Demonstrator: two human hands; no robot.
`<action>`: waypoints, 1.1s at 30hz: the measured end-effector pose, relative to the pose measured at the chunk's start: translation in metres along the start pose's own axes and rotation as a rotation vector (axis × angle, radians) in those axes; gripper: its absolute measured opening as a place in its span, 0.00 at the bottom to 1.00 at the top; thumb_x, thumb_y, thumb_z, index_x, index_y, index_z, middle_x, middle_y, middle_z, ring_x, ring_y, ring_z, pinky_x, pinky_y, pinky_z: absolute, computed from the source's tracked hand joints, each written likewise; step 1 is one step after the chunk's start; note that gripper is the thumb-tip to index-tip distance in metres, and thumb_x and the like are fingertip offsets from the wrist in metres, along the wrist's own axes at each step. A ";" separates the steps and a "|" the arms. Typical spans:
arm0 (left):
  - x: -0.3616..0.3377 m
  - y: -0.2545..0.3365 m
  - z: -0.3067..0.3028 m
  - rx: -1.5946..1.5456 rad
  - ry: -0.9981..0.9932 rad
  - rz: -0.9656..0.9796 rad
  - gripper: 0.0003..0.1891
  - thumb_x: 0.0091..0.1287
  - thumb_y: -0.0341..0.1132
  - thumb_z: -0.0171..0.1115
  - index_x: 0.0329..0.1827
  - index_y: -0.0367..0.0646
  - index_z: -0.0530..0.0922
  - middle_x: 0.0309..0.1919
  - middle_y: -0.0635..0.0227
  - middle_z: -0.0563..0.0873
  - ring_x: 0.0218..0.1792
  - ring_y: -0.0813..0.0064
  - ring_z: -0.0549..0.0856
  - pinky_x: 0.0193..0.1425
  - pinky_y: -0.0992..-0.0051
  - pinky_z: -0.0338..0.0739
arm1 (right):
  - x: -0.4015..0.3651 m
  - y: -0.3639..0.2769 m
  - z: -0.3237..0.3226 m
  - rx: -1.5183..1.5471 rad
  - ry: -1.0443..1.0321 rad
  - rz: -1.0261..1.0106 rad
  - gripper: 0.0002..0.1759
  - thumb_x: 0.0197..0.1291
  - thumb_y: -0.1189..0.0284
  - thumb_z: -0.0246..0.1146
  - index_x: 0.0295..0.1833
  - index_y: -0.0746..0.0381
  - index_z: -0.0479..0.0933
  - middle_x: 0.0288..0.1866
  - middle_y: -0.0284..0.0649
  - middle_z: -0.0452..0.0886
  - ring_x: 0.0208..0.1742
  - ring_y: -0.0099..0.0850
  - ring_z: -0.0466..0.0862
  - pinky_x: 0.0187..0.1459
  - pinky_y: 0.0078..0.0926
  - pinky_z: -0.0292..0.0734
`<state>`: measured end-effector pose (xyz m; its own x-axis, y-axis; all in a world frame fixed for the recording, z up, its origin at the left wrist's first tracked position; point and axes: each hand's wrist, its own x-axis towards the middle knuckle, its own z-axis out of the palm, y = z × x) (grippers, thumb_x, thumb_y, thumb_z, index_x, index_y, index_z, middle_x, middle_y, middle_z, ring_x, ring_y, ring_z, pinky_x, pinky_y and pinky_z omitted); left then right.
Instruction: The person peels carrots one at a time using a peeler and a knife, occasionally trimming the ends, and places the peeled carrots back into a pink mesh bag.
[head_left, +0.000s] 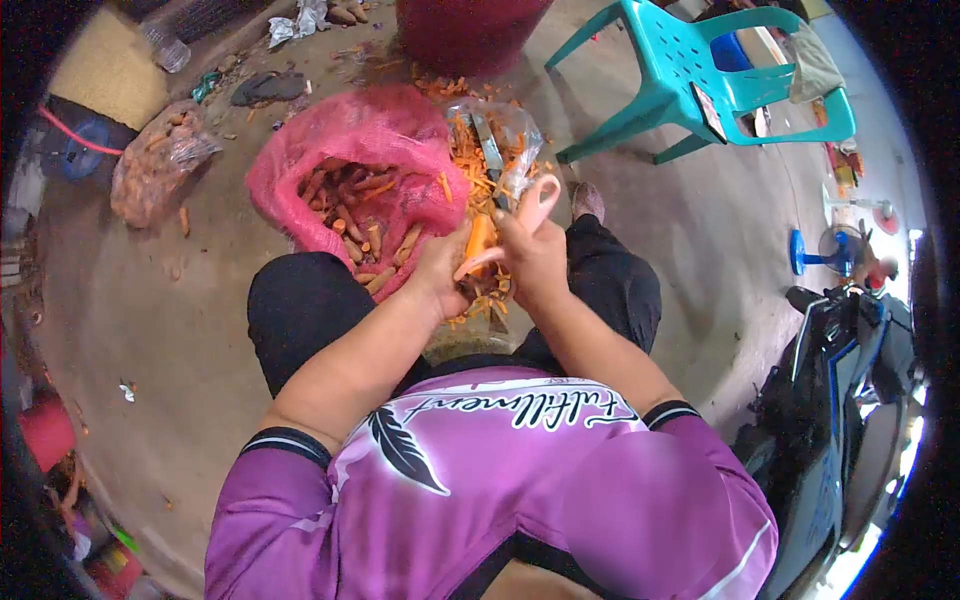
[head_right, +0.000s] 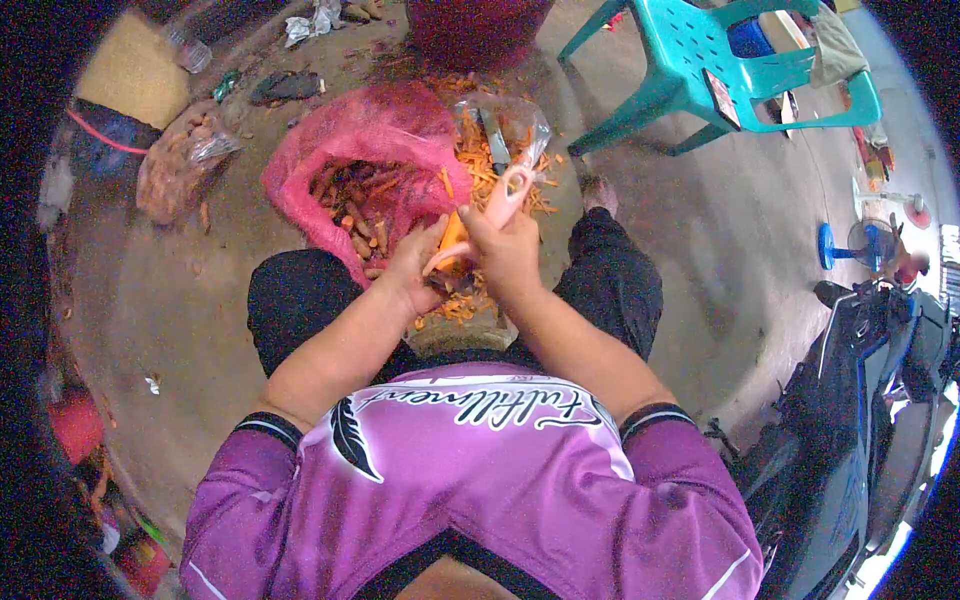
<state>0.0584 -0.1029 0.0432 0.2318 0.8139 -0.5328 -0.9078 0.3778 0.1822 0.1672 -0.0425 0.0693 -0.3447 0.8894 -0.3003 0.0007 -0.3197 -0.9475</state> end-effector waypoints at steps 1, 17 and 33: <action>-0.003 0.000 0.013 0.012 0.035 0.047 0.18 0.65 0.48 0.44 0.45 0.43 0.70 0.30 0.68 0.78 0.24 0.76 0.77 0.25 0.74 0.75 | 0.008 0.004 -0.004 -0.036 0.034 0.006 0.09 0.50 0.71 0.59 0.31 0.67 0.70 0.25 0.35 0.72 0.22 0.23 0.74 0.21 0.21 0.66; -0.014 -0.003 0.043 0.068 0.118 0.089 0.14 0.64 0.46 0.48 0.42 0.47 0.73 0.27 0.72 0.77 0.23 0.78 0.76 0.27 0.76 0.73 | 0.022 -0.005 -0.009 0.076 -0.009 0.056 0.14 0.50 0.69 0.61 0.37 0.68 0.71 0.29 0.35 0.72 0.26 0.23 0.73 0.26 0.21 0.68; 0.030 0.030 0.028 1.371 0.206 0.393 0.16 0.51 0.36 0.63 0.40 0.37 0.76 0.31 0.63 0.82 0.32 0.75 0.80 0.38 0.76 0.72 | 0.097 -0.027 -0.018 0.175 -0.005 0.156 0.11 0.49 0.68 0.62 0.33 0.62 0.68 0.18 0.31 0.69 0.13 0.21 0.66 0.14 0.17 0.58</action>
<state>0.0485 -0.0547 0.0560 -0.1112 0.9308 -0.3482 0.1729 0.3631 0.9156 0.1510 0.0585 0.0637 -0.3579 0.8232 -0.4408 -0.1087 -0.5056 -0.8559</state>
